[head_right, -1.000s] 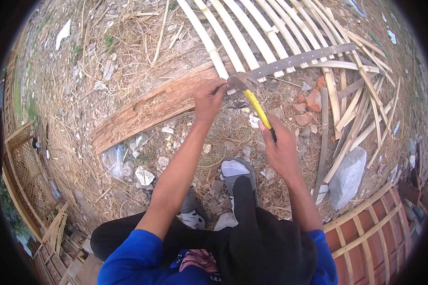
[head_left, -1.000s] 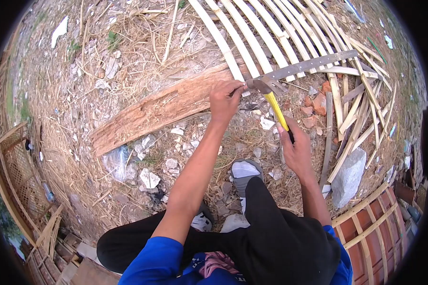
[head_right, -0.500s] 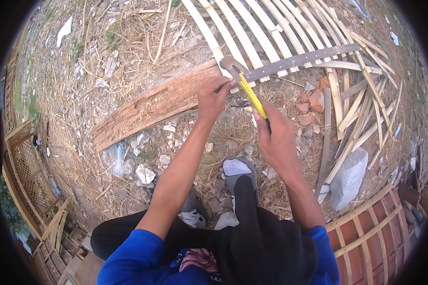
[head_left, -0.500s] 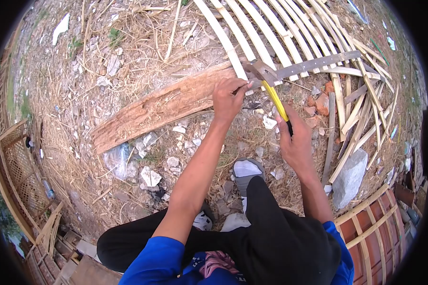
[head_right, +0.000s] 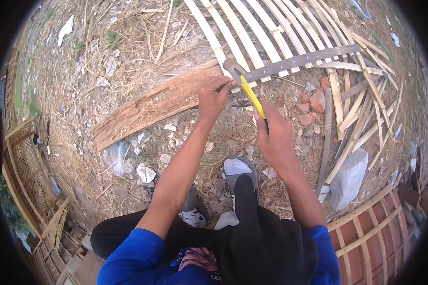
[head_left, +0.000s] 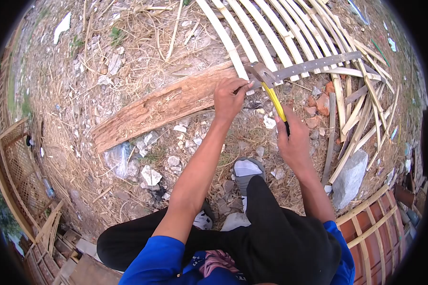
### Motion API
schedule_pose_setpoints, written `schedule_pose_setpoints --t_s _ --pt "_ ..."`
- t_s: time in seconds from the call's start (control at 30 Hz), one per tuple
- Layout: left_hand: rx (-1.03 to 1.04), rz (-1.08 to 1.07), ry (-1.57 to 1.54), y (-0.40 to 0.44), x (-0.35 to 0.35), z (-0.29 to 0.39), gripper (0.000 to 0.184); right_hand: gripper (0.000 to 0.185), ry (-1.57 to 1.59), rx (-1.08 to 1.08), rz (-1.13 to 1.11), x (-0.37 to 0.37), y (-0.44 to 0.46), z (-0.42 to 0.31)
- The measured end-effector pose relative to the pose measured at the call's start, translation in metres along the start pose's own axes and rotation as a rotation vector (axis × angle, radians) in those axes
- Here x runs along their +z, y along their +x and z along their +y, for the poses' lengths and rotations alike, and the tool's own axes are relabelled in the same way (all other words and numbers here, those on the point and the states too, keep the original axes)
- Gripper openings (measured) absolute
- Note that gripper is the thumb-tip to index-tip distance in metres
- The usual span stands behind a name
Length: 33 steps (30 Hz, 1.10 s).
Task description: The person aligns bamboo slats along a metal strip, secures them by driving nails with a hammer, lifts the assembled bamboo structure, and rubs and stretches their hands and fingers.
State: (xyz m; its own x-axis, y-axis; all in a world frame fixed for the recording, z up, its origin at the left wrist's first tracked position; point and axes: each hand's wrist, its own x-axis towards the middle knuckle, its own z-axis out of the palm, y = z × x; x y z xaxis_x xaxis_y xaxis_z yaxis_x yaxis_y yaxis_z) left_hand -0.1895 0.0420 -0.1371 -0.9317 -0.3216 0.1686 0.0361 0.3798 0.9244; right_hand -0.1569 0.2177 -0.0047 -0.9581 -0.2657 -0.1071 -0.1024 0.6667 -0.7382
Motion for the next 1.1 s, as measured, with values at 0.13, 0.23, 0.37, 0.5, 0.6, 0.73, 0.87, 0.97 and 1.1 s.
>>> schedule_pose_setpoints --t_s 0.13,0.23,0.37,0.5,0.6,0.73,0.87,0.97,1.1 --pt "0.031 0.011 0.009 0.000 0.000 0.001 0.009 0.028 -0.086 -0.004 -0.025 0.004 -0.002 0.012" --pt "0.005 0.024 0.010 -0.002 0.003 -0.001 0.009 0.028 -0.002 0.094 -0.038 -0.009 0.001 -0.007" --pt "0.048 -0.020 0.067 -0.001 -0.002 0.000 0.012 0.028 0.077 0.003 0.059 -0.014 0.002 -0.017" --pt "0.069 -0.035 0.087 0.001 -0.003 0.000 0.013 0.030 -0.054 -0.028 -0.006 0.005 -0.003 0.013" --pt "0.054 -0.011 0.075 0.000 0.000 -0.001 0.013 0.031 -0.058 0.015 -0.034 0.001 0.001 0.012" --pt "0.059 -0.008 0.081 -0.002 0.001 -0.004 0.011 0.029 0.077 0.020 0.063 -0.012 0.004 -0.016" --pt "0.043 -0.027 0.068 -0.001 -0.001 -0.002 0.010 0.029 0.024 0.045 -0.007 0.005 -0.005 0.005" --pt "0.021 -0.018 0.061 0.001 0.000 0.000 0.008 0.029 -0.048 -0.002 -0.034 0.011 -0.005 0.017" --pt "0.040 -0.009 0.058 -0.003 0.003 -0.003 0.009 0.028 0.038 0.052 0.032 -0.007 -0.003 -0.013"
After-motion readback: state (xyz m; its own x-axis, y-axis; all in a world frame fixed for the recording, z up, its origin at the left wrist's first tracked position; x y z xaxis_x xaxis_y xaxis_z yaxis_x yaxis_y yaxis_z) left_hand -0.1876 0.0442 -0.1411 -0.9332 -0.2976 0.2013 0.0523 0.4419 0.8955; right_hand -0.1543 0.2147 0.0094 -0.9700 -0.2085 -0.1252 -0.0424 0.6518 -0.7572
